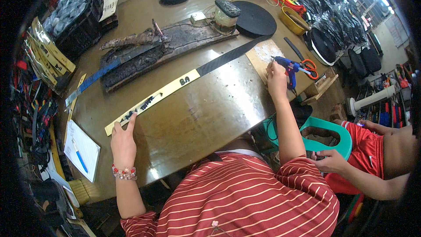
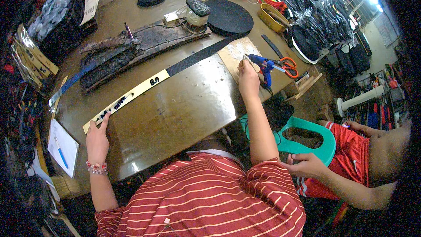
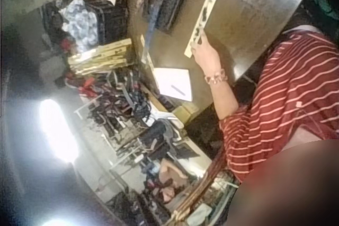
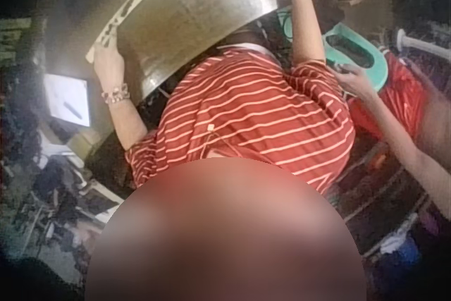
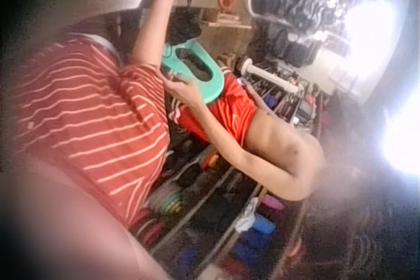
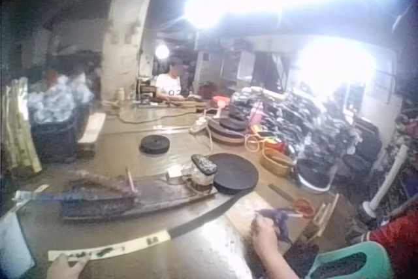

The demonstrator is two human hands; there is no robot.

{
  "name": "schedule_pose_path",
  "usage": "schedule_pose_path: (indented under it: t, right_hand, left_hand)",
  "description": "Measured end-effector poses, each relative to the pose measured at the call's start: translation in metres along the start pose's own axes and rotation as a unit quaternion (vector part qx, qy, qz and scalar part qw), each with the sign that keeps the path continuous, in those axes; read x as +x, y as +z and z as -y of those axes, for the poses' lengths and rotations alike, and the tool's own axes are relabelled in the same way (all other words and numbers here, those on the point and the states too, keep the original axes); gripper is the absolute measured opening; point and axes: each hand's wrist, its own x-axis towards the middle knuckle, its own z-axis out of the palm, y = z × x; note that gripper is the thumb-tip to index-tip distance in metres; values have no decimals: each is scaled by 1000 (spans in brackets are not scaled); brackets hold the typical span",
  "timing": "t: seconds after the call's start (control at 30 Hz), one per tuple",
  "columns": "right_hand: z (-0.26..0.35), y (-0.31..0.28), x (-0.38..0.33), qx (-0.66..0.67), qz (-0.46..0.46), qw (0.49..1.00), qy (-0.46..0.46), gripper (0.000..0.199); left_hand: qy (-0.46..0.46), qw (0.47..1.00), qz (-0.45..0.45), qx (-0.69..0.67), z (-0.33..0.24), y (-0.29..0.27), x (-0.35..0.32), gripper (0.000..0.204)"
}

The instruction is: The person assembles a belt by placing a black strap over a yellow cardboard template, aligning it, and securing it with a wooden stick. They repeat this process for multiple straps, handling each one individually and using the template to guide placement.

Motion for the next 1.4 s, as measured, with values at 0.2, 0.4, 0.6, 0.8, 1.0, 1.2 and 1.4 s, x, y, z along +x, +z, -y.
schedule_pose_path:
  t: [0.2, 0.4, 0.6, 0.8, 1.0, 1.2, 1.4]
  right_hand:
    - [59, -23, 35, -191, 24, 978, -75, 6]
    - [210, 18, 47, 289, 77, 937, -182, 8]
    - [297, 113, -20, 452, 408, 786, -110, 6]
    - [298, 126, -40, 331, 414, 820, -215, 10]
    - [301, 131, -46, 325, 368, 830, -264, 9]
    - [308, 131, -48, 298, 340, 826, -335, 10]
    - [303, 134, -49, 316, 338, 827, -320, 7]
  left_hand:
    - [14, 999, -33, -14, 5, 9, -2, 63]
    - [-3, 1000, -23, -7, 3, 15, -3, 60]
    - [-28, 999, -30, -3, -1, 14, -4, 63]
    - [-23, 998, -56, -15, 1, 18, -3, 57]
    - [-24, 998, -64, -13, 1, 20, -3, 56]
    - [-20, 997, -76, 0, 1, 21, -3, 54]
    - [-23, 997, -74, 4, 2, 24, -2, 55]
